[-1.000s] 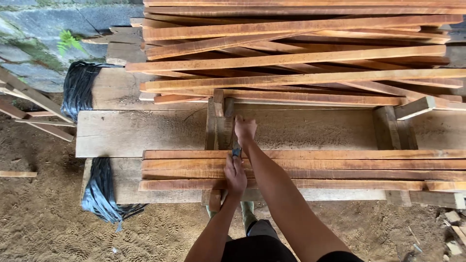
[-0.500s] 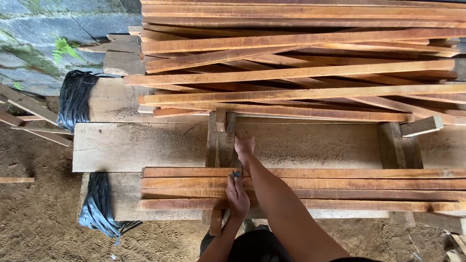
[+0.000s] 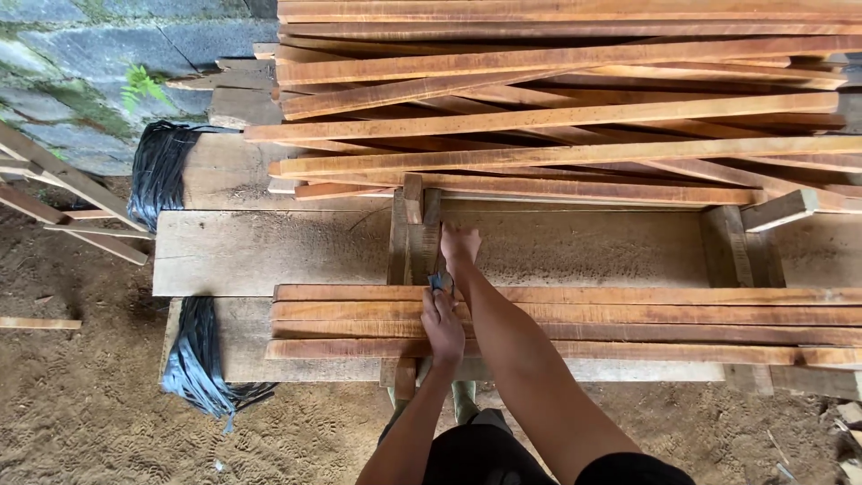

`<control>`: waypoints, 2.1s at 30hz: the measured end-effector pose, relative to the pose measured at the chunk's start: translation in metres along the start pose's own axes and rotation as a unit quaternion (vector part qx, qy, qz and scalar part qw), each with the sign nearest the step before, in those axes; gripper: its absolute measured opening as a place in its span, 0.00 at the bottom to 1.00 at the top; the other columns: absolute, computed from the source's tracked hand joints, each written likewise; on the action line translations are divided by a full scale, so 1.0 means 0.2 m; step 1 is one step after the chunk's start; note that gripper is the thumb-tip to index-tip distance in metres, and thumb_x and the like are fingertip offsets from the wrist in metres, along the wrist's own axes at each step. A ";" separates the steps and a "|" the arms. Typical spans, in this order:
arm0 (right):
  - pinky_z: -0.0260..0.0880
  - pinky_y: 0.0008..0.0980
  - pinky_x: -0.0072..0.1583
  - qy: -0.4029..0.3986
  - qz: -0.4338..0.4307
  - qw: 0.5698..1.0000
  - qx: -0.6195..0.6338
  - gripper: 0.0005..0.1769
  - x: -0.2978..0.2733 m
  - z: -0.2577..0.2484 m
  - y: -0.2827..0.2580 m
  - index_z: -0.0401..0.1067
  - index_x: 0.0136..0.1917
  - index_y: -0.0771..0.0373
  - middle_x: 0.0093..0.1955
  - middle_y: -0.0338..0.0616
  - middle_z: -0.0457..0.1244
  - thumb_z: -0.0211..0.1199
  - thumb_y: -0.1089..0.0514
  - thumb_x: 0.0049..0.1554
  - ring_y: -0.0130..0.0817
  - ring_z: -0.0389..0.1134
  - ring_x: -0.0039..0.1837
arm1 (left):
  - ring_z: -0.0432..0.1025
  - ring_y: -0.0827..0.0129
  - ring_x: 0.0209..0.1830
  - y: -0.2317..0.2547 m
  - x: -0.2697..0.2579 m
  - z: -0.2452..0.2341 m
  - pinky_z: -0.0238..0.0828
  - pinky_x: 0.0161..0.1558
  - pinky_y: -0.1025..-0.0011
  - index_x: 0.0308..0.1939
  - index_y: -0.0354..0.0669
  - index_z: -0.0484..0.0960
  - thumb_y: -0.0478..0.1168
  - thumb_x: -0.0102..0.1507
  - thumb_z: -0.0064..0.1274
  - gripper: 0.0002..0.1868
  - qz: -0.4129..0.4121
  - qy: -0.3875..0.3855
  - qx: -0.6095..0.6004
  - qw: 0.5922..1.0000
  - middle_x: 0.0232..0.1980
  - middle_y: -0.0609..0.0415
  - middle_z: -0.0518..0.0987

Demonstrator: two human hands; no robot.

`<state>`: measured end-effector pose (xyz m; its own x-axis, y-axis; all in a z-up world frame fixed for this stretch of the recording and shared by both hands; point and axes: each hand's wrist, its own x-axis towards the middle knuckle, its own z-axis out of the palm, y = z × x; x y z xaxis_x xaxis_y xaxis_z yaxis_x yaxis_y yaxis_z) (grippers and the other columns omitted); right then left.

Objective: Organizing wooden slats and marking them with a pencil for bundling or processing.

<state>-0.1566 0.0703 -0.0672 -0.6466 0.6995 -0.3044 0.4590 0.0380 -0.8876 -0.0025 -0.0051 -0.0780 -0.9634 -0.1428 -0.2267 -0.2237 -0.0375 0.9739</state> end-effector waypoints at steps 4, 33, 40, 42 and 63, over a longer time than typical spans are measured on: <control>0.55 0.47 0.34 0.016 -0.009 1.000 -0.024 0.23 -0.02 0.02 0.02 0.58 0.15 0.61 0.18 0.45 0.44 0.56 0.54 0.48 0.31 0.46 0.25 | 0.51 0.79 0.17 -0.13 0.03 0.00 0.56 0.23 0.69 0.70 0.24 0.62 0.44 0.77 0.28 0.25 -0.006 0.003 0.013 1.000 0.28 0.45 0.77; 0.55 0.33 0.31 -0.042 -0.031 0.995 -0.080 0.28 -0.03 -0.02 -0.02 0.47 0.20 0.53 0.17 0.37 0.45 0.56 0.56 0.57 0.23 0.44 0.25 | 0.46 0.79 0.23 0.54 -0.11 -0.02 0.53 0.29 0.68 0.39 0.34 0.68 0.39 0.76 0.25 0.18 0.016 -0.026 -0.031 0.999 0.24 0.53 0.63; 0.56 0.47 0.33 0.012 -0.020 0.998 -0.058 0.25 -0.03 0.01 0.01 0.55 0.15 0.56 0.17 0.44 0.49 0.56 0.54 0.51 0.34 0.51 0.24 | 0.48 0.79 0.20 0.15 -0.08 -0.01 0.52 0.28 0.65 0.45 0.40 0.72 0.40 0.77 0.26 0.17 -0.001 -0.006 0.002 1.000 0.25 0.54 0.65; 0.60 0.58 0.44 0.026 -0.022 0.996 -0.078 0.23 -0.03 0.03 0.04 0.69 0.20 0.68 0.24 0.65 0.60 0.54 0.50 0.48 0.64 0.66 0.34 | 0.55 0.78 0.20 0.05 -0.05 -0.02 0.63 0.29 0.64 0.67 0.26 0.65 0.41 0.76 0.26 0.23 0.003 -0.002 0.007 1.000 0.30 0.47 0.74; 0.61 0.42 0.36 -0.010 0.000 0.996 -0.091 0.28 0.01 0.06 0.15 0.62 0.17 0.62 0.17 0.48 0.55 0.59 0.50 0.53 0.36 0.58 0.24 | 0.66 0.61 0.23 0.26 -0.13 -0.04 0.67 0.32 0.59 0.44 0.42 0.71 0.40 0.76 0.23 0.17 0.085 -0.023 0.005 0.996 0.31 0.43 0.74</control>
<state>-0.1517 0.0633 -0.0977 -0.6581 0.6852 -0.3122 0.5602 0.1685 -0.8110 0.0112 -0.0109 -0.0225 -0.9933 -0.1004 -0.0579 -0.0575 -0.0066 0.9983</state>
